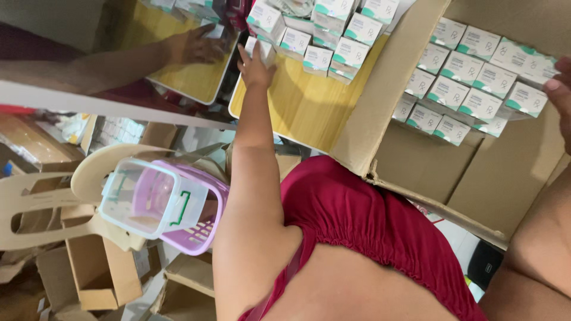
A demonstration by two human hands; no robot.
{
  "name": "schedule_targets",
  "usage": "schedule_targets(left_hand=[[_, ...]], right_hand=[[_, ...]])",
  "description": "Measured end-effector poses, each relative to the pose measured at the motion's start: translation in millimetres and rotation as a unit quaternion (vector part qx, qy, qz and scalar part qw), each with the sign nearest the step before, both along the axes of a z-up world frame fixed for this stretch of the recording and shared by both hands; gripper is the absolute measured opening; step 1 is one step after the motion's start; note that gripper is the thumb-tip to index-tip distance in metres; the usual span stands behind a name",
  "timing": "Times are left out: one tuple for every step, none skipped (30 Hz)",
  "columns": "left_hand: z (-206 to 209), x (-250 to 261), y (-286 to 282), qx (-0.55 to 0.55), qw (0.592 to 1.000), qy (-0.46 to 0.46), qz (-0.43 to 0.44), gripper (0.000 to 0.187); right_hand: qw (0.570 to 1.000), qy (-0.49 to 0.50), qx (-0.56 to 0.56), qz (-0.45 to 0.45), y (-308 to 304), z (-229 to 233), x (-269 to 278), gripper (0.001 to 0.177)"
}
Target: The person opens a small product box, removes its contents, and then repeatedly transfers small white boxes from a table into a larger cardboard box. The person arranges the small boxes in rows inside the larger box.
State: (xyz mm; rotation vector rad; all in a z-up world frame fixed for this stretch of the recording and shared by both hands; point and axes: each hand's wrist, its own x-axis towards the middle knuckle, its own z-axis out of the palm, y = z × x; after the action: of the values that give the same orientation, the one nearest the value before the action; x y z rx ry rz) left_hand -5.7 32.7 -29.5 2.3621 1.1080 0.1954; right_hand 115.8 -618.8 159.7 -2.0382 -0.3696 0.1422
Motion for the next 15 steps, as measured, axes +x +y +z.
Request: schedule_targets(left_hand=[[-6.3,4.2,-1.7,0.008,0.999,0.035,-0.006,0.098],[-12.9,3.3,-3.0,0.035,0.999,0.009,0.011,0.092],[-19.4,-1.2,-7.4,0.06,0.998,-0.016,0.023,0.086],[-22.8,-1.1,-12.4,0.085,0.995,-0.042,0.034,0.081],[-26.6,-5.7,-19.6,0.089,0.988,-0.116,0.047,0.079],[-30.7,-15.1,-31.6,0.091,0.976,-0.189,0.06,0.077],[-31.2,-17.1,-47.6,0.132,0.949,-0.275,0.084,0.078],[-25.0,-19.7,-66.1,0.169,0.911,-0.359,0.107,0.08],[-14.6,-22.3,-87.3,0.131,0.9,-0.401,0.111,0.081],[0.4,-22.8,-111.2,0.092,0.885,-0.441,0.115,0.083],[20.3,-22.4,-134.5,0.054,0.867,-0.48,0.123,0.084],[44.7,-22.2,-156.0,0.067,0.855,-0.51,0.064,0.086],[72.0,-27.0,-176.2,0.084,0.84,-0.537,0.009,0.087],[100.5,-31.5,-195.7,0.099,0.821,-0.561,-0.046,0.089],[129.2,-36.2,-212.7,0.089,0.791,-0.598,-0.092,0.09]], right_hand=[[1.0,-0.007,0.018,0.015,-0.7,0.0,-4.5,0.044],[0.998,-0.021,0.043,0.034,-0.4,0.7,-5.4,0.044],[0.997,-0.01,0.065,0.035,-2.2,2.1,-8.3,0.042],[0.996,0.001,0.087,0.037,-2.3,4.0,-8.5,0.04],[0.993,0.012,0.11,0.036,-2.4,6.6,-9.9,0.038],[0.992,0.028,0.126,0.013,-3.1,10.8,-12.3,0.039],[0.989,0.041,0.144,-0.009,-2.5,15.5,-13.9,0.04],[0.985,0.052,0.162,-0.032,-1.0,20.8,-16.6,0.041],[0.982,0.054,0.18,-0.023,0.6,27.9,-20.1,0.038],[0.979,0.056,0.198,-0.014,3.3,35.8,-23.8,0.035],[0.976,0.054,0.213,-0.002,8.2,44.1,-25.9,0.034],[0.972,0.054,0.227,0.01,14.1,52.9,-28.9,0.033],[0.969,0.055,0.239,0.025,23.1,60.3,-32.7,0.034],[0.963,0.06,0.257,0.048,31.7,68.1,-38.8,0.039],[0.956,0.065,0.277,0.073,42.6,75.1,-42.4,0.044]])
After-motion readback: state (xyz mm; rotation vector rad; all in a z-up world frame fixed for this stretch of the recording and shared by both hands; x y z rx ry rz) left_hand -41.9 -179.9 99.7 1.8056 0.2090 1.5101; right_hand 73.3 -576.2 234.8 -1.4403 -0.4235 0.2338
